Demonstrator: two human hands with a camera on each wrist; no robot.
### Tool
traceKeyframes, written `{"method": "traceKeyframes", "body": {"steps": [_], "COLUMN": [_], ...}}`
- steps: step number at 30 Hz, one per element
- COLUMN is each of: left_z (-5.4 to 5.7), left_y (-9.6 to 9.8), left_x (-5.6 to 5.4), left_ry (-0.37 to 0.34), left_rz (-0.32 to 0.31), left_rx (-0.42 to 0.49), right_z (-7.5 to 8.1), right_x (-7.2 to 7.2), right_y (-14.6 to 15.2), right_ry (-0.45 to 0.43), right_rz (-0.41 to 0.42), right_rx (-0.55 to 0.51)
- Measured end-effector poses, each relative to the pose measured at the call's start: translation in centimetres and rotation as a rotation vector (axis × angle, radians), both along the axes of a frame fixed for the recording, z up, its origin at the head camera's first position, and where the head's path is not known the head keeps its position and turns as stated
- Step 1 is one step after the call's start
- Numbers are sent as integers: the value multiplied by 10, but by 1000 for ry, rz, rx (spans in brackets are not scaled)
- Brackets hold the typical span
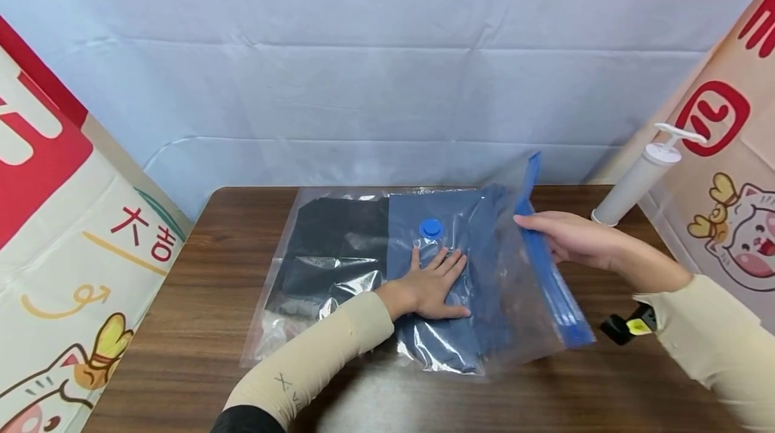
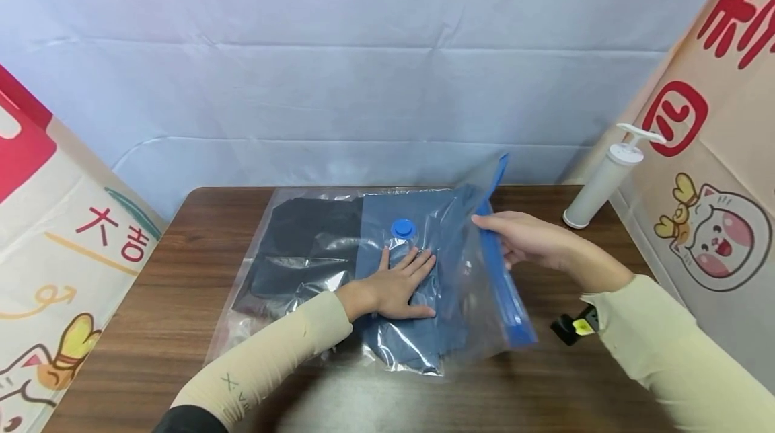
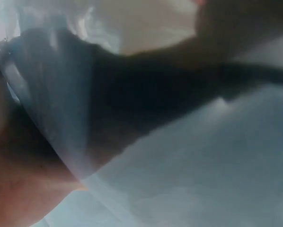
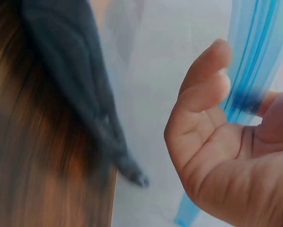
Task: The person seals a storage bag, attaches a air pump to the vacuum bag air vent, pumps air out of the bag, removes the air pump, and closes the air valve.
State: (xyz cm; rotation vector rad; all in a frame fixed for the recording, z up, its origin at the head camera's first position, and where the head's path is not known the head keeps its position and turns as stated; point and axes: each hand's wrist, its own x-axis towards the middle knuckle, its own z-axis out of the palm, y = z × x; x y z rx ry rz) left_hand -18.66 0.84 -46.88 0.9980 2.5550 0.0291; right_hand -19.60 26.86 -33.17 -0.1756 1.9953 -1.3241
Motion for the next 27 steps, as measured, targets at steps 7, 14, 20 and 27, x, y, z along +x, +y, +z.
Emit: {"method": "traceKeyframes", "body": {"steps": [7,14,20,27], "left_z": [2,10,6,16], "left_y": [-2,-19,-39,-67], "left_x": [-2,-11,-24,-12], "left_ry": [19,-113,-17,-199], "left_rz": [3,26,-43,181], "left_rx": [49,309,573,868], "right_z": [-4,-17,-23,-26], "right_x": [-9,-18,-19,-19], "right_y": [-62,-98,-107,-109], "right_ry": [-36,-34,-42,-19], "right_rz": [-33,-127,-143,-125], "right_rx": [-127,-168,-166,-167]}}
